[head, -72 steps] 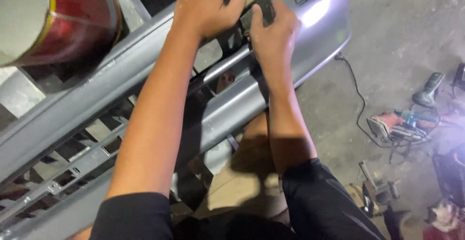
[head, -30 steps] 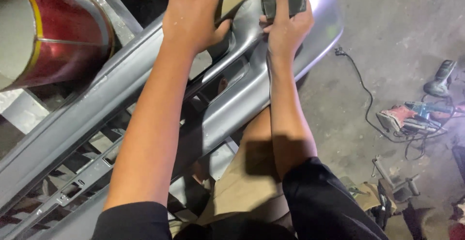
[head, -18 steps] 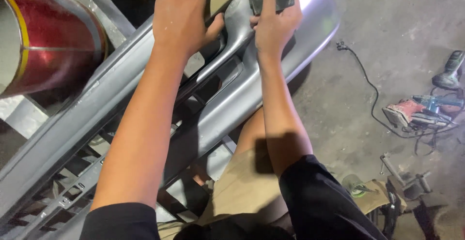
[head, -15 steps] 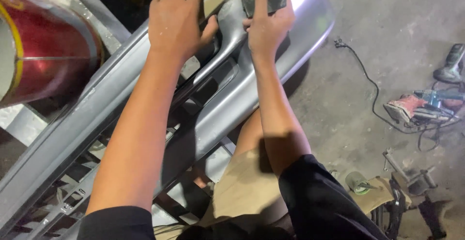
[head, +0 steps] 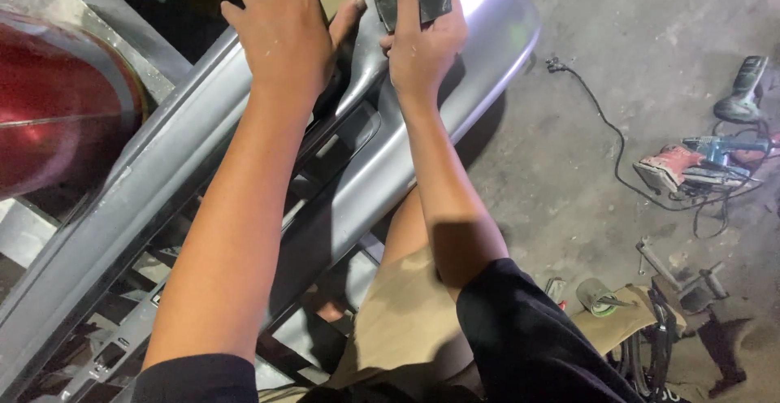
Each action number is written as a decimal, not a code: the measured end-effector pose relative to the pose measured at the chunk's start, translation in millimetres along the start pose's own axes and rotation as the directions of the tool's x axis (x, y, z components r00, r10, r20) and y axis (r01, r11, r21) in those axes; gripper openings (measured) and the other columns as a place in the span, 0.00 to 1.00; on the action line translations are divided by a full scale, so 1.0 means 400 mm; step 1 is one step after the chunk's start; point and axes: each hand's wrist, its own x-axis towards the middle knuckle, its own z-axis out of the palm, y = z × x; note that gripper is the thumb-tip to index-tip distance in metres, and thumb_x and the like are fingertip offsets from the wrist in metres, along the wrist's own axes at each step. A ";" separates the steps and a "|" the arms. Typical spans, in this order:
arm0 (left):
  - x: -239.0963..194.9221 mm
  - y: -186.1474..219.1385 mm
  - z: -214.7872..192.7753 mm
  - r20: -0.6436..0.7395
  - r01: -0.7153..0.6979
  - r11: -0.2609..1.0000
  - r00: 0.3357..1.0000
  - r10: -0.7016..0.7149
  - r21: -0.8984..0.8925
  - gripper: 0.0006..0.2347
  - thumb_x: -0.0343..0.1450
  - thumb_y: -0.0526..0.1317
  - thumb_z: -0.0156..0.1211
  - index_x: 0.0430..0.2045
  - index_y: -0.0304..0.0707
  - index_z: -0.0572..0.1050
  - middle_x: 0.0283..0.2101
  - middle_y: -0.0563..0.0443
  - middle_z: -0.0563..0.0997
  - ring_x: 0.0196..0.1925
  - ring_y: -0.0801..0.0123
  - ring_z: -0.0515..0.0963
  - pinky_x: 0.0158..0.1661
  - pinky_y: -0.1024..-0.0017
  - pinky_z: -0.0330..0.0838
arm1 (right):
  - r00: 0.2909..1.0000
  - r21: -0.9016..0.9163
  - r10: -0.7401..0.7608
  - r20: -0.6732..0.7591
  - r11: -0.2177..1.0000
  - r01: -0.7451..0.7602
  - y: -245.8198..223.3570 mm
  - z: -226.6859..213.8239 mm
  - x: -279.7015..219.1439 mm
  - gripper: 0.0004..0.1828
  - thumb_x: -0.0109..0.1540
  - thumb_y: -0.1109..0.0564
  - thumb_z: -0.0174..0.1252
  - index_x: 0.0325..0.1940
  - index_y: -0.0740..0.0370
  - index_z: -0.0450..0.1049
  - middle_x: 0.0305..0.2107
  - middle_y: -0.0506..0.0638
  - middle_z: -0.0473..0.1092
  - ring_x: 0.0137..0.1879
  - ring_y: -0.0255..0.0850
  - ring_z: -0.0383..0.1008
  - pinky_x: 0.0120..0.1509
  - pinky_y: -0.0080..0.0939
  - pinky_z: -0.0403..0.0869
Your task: Wet sanding a silver car grille component using sandpaper and water to prepare it for finishing.
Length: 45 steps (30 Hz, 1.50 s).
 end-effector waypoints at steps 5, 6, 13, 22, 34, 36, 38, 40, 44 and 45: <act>0.000 -0.028 -0.014 0.061 -0.036 0.997 0.997 0.040 -0.065 0.34 0.74 0.68 0.71 0.54 0.32 0.70 0.46 0.40 0.76 0.35 0.50 0.75 0.33 0.56 0.70 | 1.000 0.023 0.020 0.005 1.000 -0.020 -0.001 -0.005 0.004 0.13 0.63 0.53 0.59 0.40 0.67 0.74 0.23 0.51 0.73 0.19 0.32 0.66 0.19 0.30 0.73; -0.006 -0.035 -0.018 0.034 -0.083 0.995 0.996 0.085 -0.057 0.33 0.75 0.65 0.70 0.55 0.31 0.70 0.46 0.40 0.75 0.35 0.51 0.75 0.34 0.58 0.68 | 1.000 0.036 0.023 0.014 0.999 -0.024 -0.004 -0.007 0.004 0.13 0.63 0.52 0.60 0.40 0.66 0.74 0.23 0.50 0.73 0.18 0.32 0.66 0.19 0.30 0.72; -0.019 -0.049 -0.037 0.068 -0.228 0.974 0.971 0.228 0.000 0.31 0.79 0.55 0.66 0.63 0.24 0.63 0.54 0.36 0.72 0.39 0.53 0.72 0.40 0.62 0.67 | 0.998 -0.007 0.057 0.026 0.998 -0.057 -0.016 -0.014 0.007 0.15 0.63 0.50 0.59 0.39 0.66 0.73 0.20 0.50 0.73 0.14 0.33 0.67 0.16 0.30 0.67; -0.034 -0.060 -0.042 0.012 -0.204 0.971 0.978 0.207 -0.125 0.33 0.74 0.50 0.69 0.68 0.30 0.61 0.63 0.34 0.72 0.49 0.49 0.76 0.51 0.60 0.71 | 0.995 -0.021 -0.058 0.080 0.998 0.060 -0.036 -0.006 -0.005 0.11 0.64 0.53 0.58 0.37 0.64 0.70 0.21 0.47 0.70 0.18 0.30 0.65 0.19 0.29 0.74; -0.068 -0.175 -0.135 0.210 -0.236 0.928 0.930 0.302 -0.289 0.43 0.61 0.46 0.72 0.74 0.41 0.58 0.73 0.41 0.65 0.61 0.48 0.77 0.51 0.57 0.75 | 0.925 -0.323 0.162 0.342 0.945 -0.046 -0.066 0.007 -0.065 0.12 0.62 0.57 0.60 0.44 0.69 0.75 0.21 0.50 0.74 0.18 0.34 0.77 0.20 0.29 0.76; -0.065 -0.171 -0.134 0.194 -0.243 0.928 0.933 0.303 -0.282 0.43 0.60 0.46 0.73 0.73 0.42 0.59 0.71 0.42 0.66 0.59 0.49 0.77 0.49 0.58 0.75 | 0.900 -0.341 0.189 0.393 0.939 -0.048 -0.059 0.008 -0.067 0.13 0.63 0.57 0.59 0.46 0.70 0.75 0.21 0.50 0.74 0.18 0.34 0.78 0.19 0.28 0.74; -0.072 -0.173 -0.135 0.172 -0.252 0.931 0.937 0.303 -0.265 0.43 0.60 0.47 0.73 0.72 0.42 0.59 0.68 0.43 0.68 0.57 0.50 0.78 0.46 0.60 0.75 | 0.871 -0.348 0.207 0.446 0.936 -0.044 -0.053 0.009 -0.066 0.14 0.64 0.57 0.59 0.49 0.70 0.75 0.21 0.49 0.74 0.18 0.34 0.78 0.18 0.28 0.72; -0.072 -0.168 -0.130 0.197 -0.236 0.944 0.939 0.283 -0.230 0.44 0.61 0.47 0.71 0.74 0.41 0.56 0.72 0.44 0.64 0.61 0.52 0.76 0.53 0.60 0.73 | 0.868 -0.318 0.264 0.421 0.939 -0.132 -0.048 0.006 -0.042 0.14 0.65 0.58 0.59 0.53 0.67 0.72 0.24 0.51 0.75 0.18 0.35 0.79 0.19 0.28 0.76; -0.075 -0.168 -0.124 0.186 -0.224 0.950 0.946 0.266 -0.218 0.42 0.58 0.48 0.71 0.71 0.43 0.59 0.63 0.45 0.71 0.54 0.52 0.77 0.46 0.60 0.72 | 0.838 -0.261 0.172 0.517 0.965 -0.037 -0.056 0.013 -0.058 0.12 0.66 0.61 0.55 0.52 0.70 0.71 0.21 0.50 0.72 0.16 0.34 0.74 0.18 0.30 0.73; -0.076 -0.171 -0.116 0.187 -0.223 0.951 0.946 0.264 -0.214 0.43 0.59 0.49 0.71 0.73 0.44 0.57 0.67 0.45 0.68 0.56 0.53 0.76 0.48 0.60 0.73 | 0.822 -0.276 0.215 0.528 0.958 -0.073 -0.050 0.014 -0.056 0.15 0.66 0.60 0.57 0.55 0.70 0.71 0.24 0.51 0.73 0.17 0.35 0.74 0.18 0.30 0.73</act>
